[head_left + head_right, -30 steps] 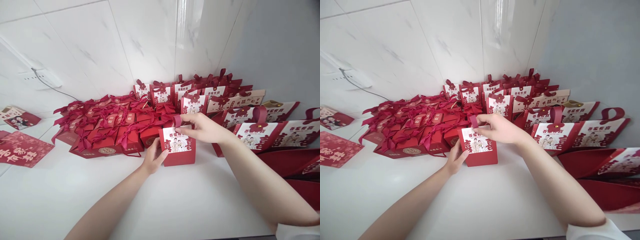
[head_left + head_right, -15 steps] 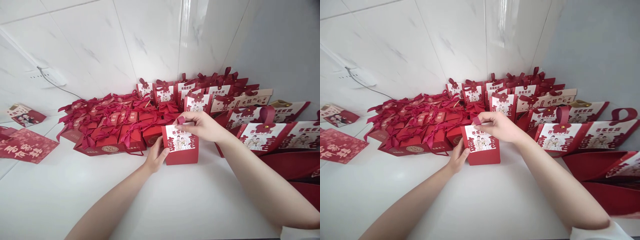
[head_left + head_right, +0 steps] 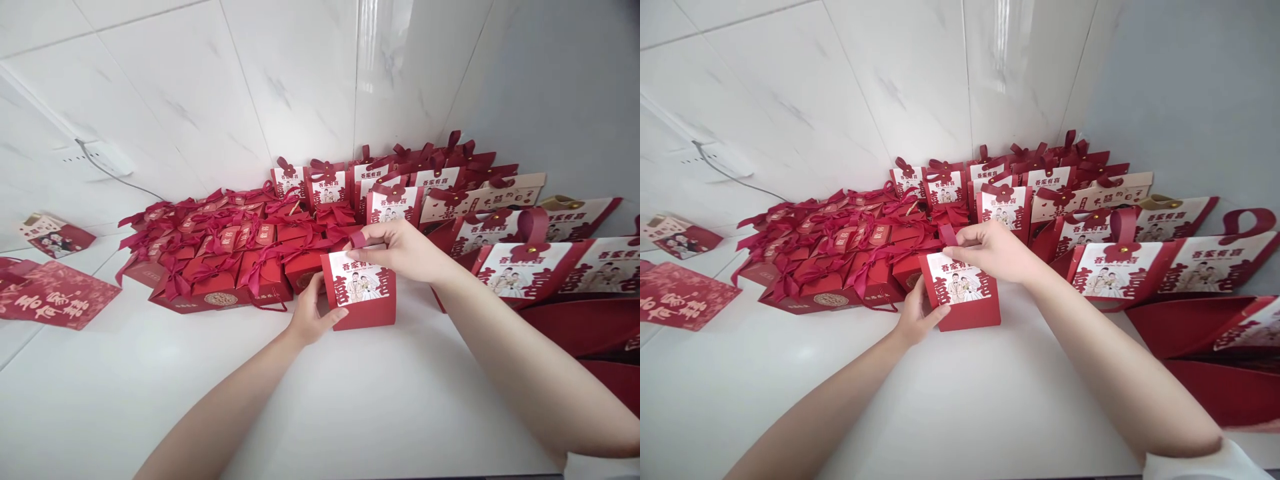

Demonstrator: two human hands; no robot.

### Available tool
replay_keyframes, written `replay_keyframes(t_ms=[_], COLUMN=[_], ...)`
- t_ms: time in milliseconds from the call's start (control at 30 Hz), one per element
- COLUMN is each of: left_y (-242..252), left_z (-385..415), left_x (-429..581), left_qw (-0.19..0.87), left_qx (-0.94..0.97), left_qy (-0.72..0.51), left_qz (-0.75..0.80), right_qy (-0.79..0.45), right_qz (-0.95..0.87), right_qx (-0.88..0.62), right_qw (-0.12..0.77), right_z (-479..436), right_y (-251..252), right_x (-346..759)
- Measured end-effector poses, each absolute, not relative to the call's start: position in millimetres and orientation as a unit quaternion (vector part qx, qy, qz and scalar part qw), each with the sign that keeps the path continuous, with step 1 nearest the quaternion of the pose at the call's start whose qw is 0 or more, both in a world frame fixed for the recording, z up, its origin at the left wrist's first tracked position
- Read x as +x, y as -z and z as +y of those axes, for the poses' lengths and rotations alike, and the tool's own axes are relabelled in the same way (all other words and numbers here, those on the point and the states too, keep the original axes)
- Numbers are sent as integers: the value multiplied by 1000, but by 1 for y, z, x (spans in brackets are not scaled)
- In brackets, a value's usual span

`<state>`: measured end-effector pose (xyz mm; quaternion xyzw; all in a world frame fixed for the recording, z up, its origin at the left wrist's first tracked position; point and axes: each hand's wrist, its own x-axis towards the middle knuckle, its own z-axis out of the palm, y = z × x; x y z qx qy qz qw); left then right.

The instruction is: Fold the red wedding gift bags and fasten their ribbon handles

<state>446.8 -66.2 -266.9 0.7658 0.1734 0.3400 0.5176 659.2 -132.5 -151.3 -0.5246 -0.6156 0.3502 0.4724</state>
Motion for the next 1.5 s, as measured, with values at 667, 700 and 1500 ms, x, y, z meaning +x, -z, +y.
replay_keyframes(t_ms=[667,700,1500], left_y=[260,260,261], left_z=[-69,-69,-68], left_x=[448,448,448], left_qw=[516,516,529], left_qx=[764,765,758], left_qy=[-322,-321,-318], left_qz=[214,214,213], right_qy=[-272,-265,-279], right_qz=[-575,-580,-685], right_qx=[-561,-562,-542], right_qw=[530,527,399], right_z=[-127,-128,-137], right_y=[158,157,145], right_x=[656,656,682])
